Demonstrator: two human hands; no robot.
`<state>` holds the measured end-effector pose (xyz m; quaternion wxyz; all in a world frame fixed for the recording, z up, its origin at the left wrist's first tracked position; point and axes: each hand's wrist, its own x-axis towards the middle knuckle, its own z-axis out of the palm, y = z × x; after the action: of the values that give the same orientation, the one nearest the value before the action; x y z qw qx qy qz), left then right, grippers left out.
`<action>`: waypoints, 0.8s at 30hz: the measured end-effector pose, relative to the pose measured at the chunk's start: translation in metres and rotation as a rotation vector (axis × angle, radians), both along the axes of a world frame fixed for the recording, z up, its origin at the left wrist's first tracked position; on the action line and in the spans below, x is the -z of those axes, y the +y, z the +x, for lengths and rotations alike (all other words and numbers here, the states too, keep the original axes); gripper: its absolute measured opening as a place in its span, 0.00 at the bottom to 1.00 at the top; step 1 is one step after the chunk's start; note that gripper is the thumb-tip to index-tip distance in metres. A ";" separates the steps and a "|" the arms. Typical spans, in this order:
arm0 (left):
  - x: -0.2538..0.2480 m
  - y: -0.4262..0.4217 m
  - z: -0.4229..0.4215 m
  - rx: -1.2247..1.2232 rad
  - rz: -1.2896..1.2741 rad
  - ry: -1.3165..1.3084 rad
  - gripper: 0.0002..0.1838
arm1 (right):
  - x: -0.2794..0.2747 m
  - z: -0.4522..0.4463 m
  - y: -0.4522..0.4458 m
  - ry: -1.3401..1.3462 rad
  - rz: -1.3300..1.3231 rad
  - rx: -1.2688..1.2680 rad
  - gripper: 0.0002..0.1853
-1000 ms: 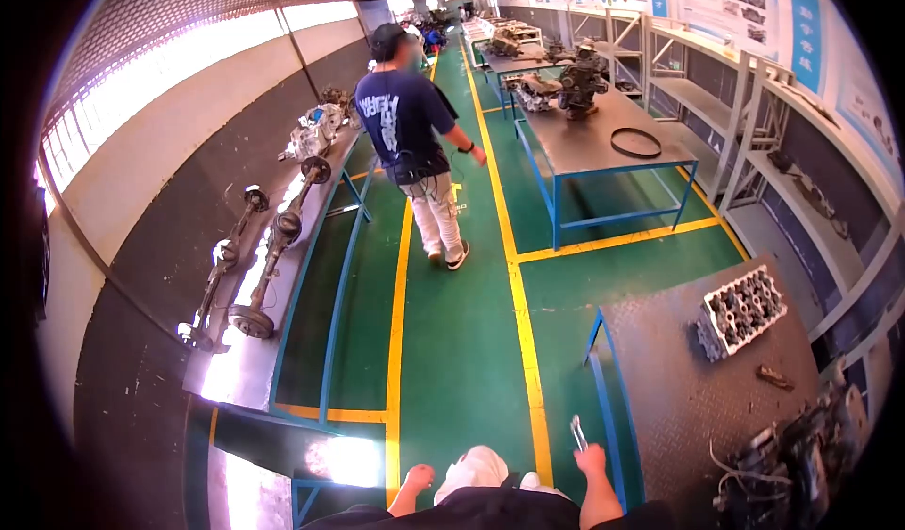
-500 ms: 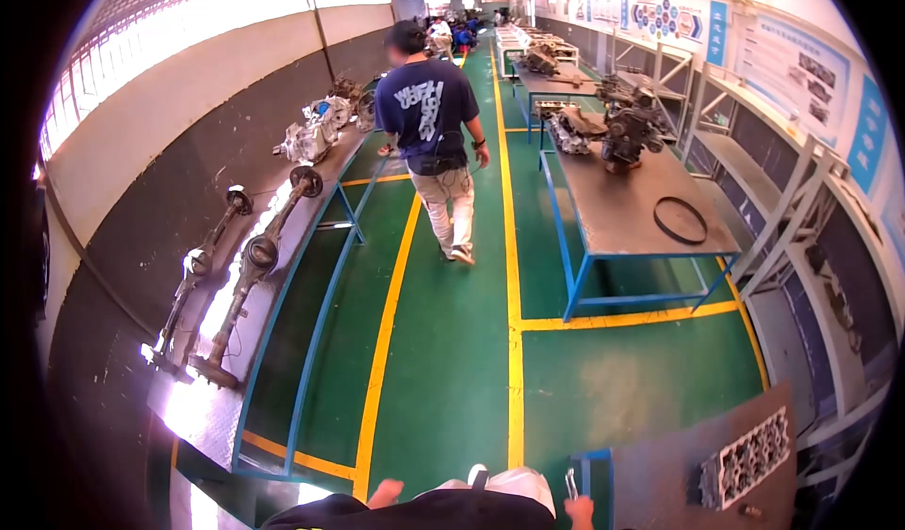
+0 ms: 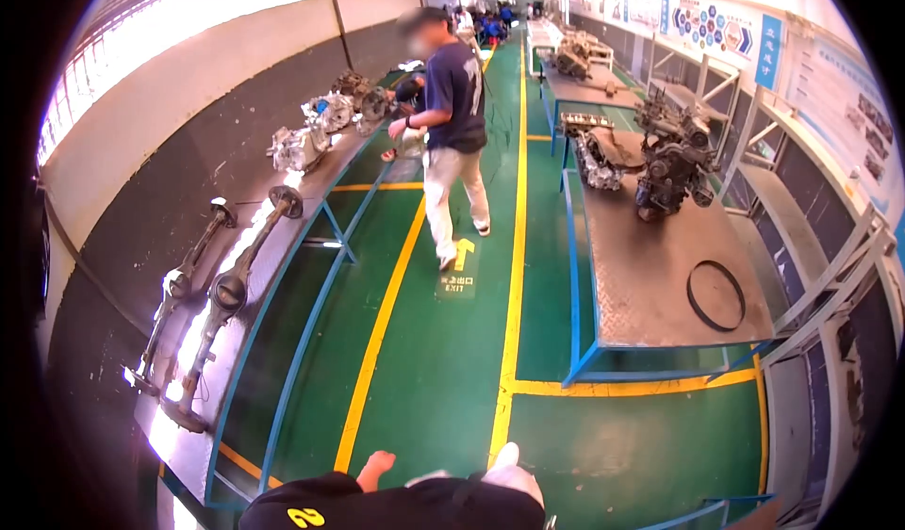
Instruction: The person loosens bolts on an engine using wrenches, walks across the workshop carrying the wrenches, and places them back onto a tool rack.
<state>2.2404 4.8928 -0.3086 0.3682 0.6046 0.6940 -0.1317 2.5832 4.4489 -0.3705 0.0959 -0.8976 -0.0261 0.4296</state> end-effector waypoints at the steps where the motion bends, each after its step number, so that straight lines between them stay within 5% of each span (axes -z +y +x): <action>1: 0.005 -0.005 0.002 0.000 -0.011 0.006 0.24 | 0.016 0.033 0.027 -0.022 0.021 -0.009 0.22; 4: 0.001 0.044 0.040 -0.108 -0.024 0.056 0.25 | 0.043 0.133 0.141 -0.112 0.076 -0.012 0.22; 6: -0.011 0.059 0.064 -0.227 -0.017 0.119 0.25 | -0.051 0.188 0.255 -0.189 0.150 -0.126 0.21; 9: -0.018 0.083 0.104 -0.297 0.057 0.270 0.24 | -0.090 0.262 0.373 -0.330 0.228 -0.314 0.18; 13: 0.024 0.123 0.133 -0.332 0.233 0.422 0.22 | -0.137 0.318 0.496 -0.344 0.337 -0.341 0.17; 15: 0.033 0.144 0.138 0.075 0.291 0.451 0.22 | -0.118 0.333 0.528 -0.369 0.309 -0.348 0.17; 16: 0.092 0.168 0.153 -0.207 0.631 0.748 0.22 | -0.111 0.340 0.544 -0.394 0.282 -0.359 0.17; 18: 0.050 0.211 0.170 -0.301 0.229 0.340 0.23 | -0.102 0.343 0.559 -0.339 0.165 -0.320 0.20; 22: 0.057 0.332 0.226 -0.438 0.081 0.442 0.29 | -0.074 0.339 0.553 -0.264 -0.002 -0.283 0.25; 24: -0.007 0.406 0.274 -0.398 -0.014 0.350 0.30 | -0.046 0.342 0.535 -0.146 -0.017 -0.320 0.26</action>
<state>2.5143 5.2988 -0.3013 0.2656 0.4214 0.8514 -0.1641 2.9255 4.9838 -0.3250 0.0165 -0.9116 -0.1718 0.3732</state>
